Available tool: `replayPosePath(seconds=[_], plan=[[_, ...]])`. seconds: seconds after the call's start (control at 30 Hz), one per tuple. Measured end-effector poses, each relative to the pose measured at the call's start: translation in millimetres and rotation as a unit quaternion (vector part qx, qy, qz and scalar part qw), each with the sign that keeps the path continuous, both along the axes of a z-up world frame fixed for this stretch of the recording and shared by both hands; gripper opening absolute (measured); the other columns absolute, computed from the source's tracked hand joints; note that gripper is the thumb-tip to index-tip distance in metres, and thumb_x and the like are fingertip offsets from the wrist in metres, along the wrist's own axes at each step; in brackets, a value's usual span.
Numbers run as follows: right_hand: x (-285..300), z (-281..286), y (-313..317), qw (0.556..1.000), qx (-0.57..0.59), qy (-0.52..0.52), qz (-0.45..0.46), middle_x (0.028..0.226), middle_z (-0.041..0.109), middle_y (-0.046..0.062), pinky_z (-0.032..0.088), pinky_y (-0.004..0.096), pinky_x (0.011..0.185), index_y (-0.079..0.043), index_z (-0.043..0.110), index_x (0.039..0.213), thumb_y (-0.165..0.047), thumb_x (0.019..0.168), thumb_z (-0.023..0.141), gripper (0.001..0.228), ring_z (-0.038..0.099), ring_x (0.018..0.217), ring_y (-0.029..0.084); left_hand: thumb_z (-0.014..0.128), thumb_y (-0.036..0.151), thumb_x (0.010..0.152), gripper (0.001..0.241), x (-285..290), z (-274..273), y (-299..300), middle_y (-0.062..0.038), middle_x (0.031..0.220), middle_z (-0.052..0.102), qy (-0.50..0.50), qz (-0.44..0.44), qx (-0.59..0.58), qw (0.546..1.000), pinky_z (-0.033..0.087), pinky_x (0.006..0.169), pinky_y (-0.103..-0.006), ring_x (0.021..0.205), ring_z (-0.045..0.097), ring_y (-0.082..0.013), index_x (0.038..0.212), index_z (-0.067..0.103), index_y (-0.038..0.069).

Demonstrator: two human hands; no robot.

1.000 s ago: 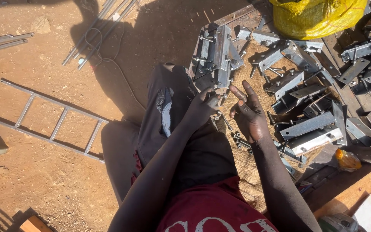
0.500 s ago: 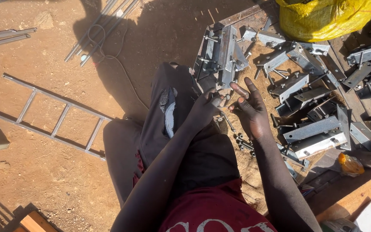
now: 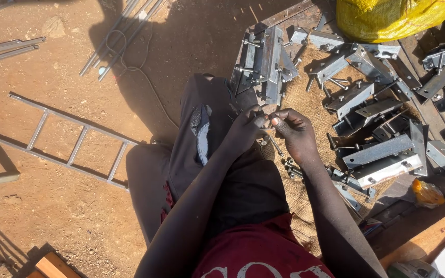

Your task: Assembling metal brackets by joining components with bolts on a wooden workbench.

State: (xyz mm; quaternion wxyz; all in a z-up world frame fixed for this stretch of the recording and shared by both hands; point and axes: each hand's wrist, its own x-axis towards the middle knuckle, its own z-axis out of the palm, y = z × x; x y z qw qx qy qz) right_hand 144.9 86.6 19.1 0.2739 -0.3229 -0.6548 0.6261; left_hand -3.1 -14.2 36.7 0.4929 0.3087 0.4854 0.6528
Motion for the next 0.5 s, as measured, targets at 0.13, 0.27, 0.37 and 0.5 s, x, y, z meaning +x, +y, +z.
replayPosePath(seconds=[0.13,0.27,0.37,0.5], plan=[[0.6,-0.4,-0.1,0.999,0.011,-0.023,-0.026,0.063,0.06,0.012,0.043,0.026,0.056,-0.003,0.07,0.093,-0.041,0.115,0.045,0.051,0.055,0.056,0.013,0.058,0.017,0.098,0.014,1.6,-5.3,7.3,-0.01,0.079,0.047,0.011,0.001,0.006,1.0,0.053,0.072,-0.0411,0.081,0.052,-0.0196,0.093,0.059,0.004],[-0.9,13.8,-4.1,0.999,0.023,0.011,0.025,0.102,0.063,0.017,0.05,0.03,0.066,-0.003,0.064,0.121,-0.019,0.103,0.067,0.024,0.062,0.079,0.018,0.059,0.018,0.099,0.014,2.3,-3.8,7.1,-0.008,0.075,0.049,0.039,-0.001,0.001,0.999,0.051,0.072,-0.0383,0.075,0.052,-0.0185,0.09,0.061,0.007],[3.0,2.7,-1.2,0.999,0.039,-0.022,-0.002,0.085,0.064,0.014,0.049,0.029,0.061,-0.001,0.07,0.104,-0.026,0.109,0.057,0.028,0.062,0.072,0.017,0.058,0.017,0.097,0.012,8.2,1.4,3.2,-0.011,0.08,0.054,0.076,-0.006,-0.032,0.997,0.048,0.079,-0.0422,0.083,0.055,-0.0224,0.096,0.064,0.006],[-3.6,27.8,-5.1,0.996,0.06,-0.001,0.06,0.112,0.057,0.011,0.052,0.03,0.075,-0.004,0.065,0.128,-0.009,0.098,0.07,0.031,0.058,0.094,0.018,0.059,0.021,0.097,0.016,6.0,19.8,1.0,-0.016,0.087,0.061,0.08,-0.014,-0.06,0.995,0.047,0.086,-0.0406,0.09,0.057,-0.0249,0.1,0.065,0.007]])
